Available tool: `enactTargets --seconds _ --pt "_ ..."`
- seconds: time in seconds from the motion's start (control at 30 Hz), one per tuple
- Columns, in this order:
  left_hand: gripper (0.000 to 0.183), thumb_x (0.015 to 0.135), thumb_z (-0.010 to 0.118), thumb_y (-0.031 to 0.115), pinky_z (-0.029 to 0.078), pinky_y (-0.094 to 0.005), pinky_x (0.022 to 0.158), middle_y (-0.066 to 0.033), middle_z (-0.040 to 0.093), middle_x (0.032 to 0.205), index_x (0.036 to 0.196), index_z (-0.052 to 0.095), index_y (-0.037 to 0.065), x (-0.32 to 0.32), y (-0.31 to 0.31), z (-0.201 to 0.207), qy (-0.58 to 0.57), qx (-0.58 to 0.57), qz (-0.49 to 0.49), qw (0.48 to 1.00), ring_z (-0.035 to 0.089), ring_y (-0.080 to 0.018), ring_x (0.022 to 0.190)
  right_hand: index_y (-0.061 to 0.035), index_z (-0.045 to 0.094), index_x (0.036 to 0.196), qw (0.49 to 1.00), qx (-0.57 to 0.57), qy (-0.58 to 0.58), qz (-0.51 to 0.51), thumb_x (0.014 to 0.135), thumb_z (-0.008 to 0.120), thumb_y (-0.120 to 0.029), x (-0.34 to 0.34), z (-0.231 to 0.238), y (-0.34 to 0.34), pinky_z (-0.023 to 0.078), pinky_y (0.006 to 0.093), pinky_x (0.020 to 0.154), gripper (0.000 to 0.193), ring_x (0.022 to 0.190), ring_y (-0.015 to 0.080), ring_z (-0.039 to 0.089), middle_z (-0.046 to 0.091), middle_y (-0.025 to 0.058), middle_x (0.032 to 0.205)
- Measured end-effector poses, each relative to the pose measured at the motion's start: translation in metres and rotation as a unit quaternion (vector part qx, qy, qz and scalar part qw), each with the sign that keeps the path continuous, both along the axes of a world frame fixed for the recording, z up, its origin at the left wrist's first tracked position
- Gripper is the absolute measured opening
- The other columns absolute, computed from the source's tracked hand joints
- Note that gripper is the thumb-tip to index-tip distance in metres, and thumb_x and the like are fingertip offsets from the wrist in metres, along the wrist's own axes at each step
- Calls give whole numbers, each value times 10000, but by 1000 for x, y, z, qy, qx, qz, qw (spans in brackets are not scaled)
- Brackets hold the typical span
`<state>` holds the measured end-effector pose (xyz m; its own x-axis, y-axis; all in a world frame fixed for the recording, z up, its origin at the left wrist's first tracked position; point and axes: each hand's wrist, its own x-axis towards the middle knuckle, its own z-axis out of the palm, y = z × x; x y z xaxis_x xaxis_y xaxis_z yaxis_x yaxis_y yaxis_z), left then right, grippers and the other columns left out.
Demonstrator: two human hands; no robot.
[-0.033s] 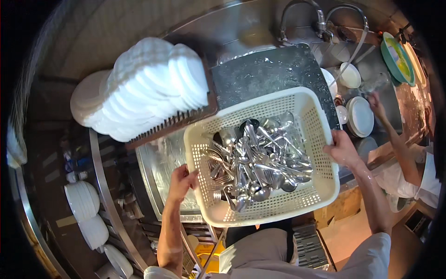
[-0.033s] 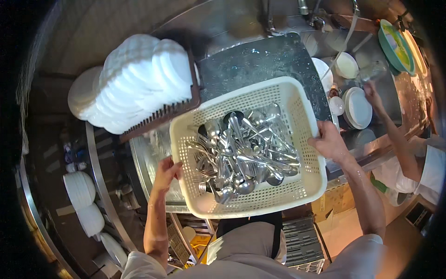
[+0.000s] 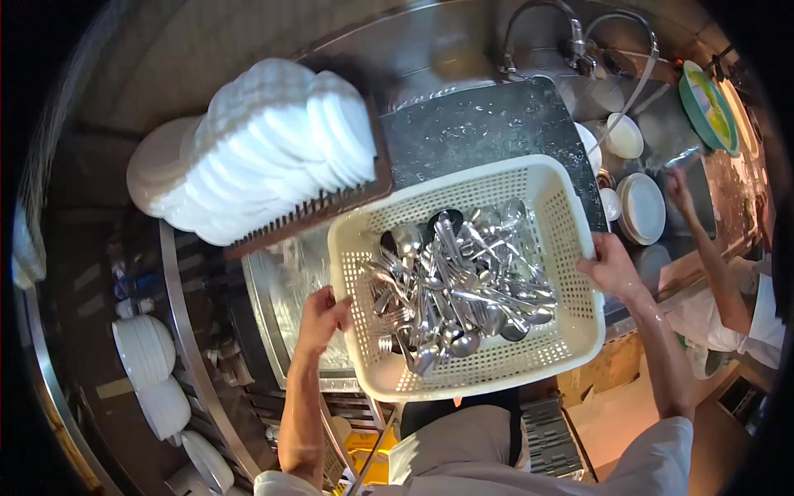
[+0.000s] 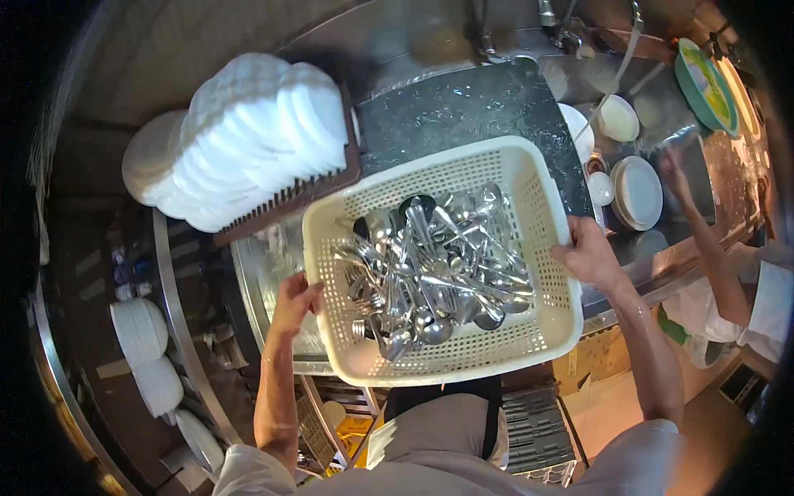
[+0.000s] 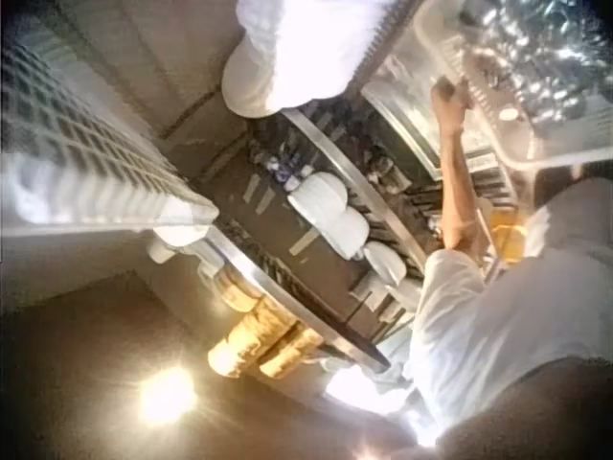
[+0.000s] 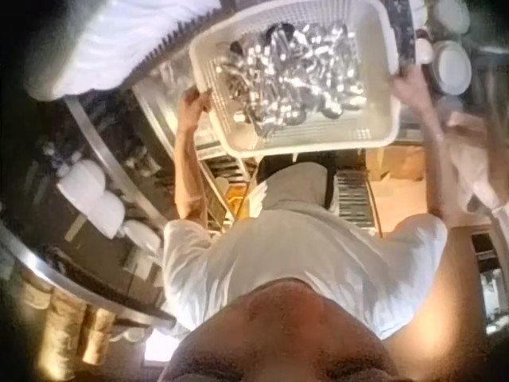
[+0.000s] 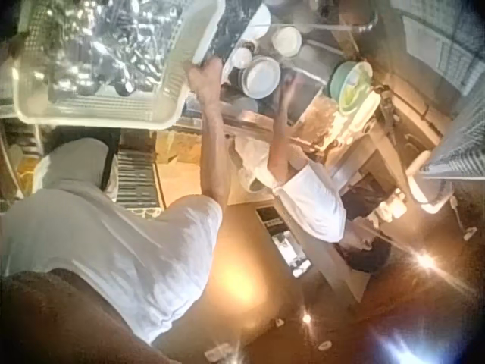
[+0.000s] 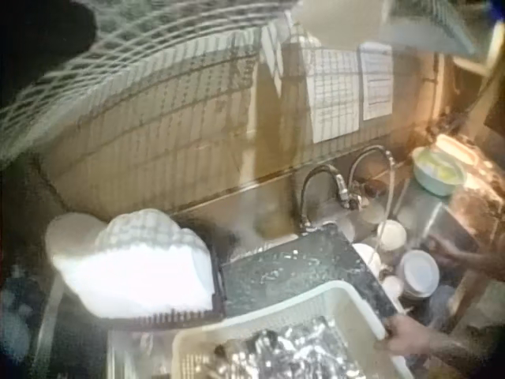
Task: The person sorts through a basket of wet cutlery, grouping spoons and forks together by hand, and places them into containers on a shelf.
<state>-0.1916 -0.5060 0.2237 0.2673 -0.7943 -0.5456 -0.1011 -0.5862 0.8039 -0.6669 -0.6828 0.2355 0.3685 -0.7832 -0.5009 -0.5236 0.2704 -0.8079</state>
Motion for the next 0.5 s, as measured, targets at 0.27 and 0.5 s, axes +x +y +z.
enactTargets --seconds 0.27,0.5 --pt "122 886 666 116 367 -236 471 16 570 648 829 628 16 74 67 -11 -73 -50 78 993 479 -52 532 94 620 1065 997 -38 -60 39 753 555 57 79 -3 46 517 321 784 321 864 169 657 695 118 946" --pt "355 894 688 247 467 -298 743 -111 653 921 1095 624 -39 128 117 -25 -246 -157 193 937 596 -170 832 95 569 1117 990 -65 -125 -22 819 575 -13 177 -49 79 512 337 792 317 901 193 653 677 168 1002"
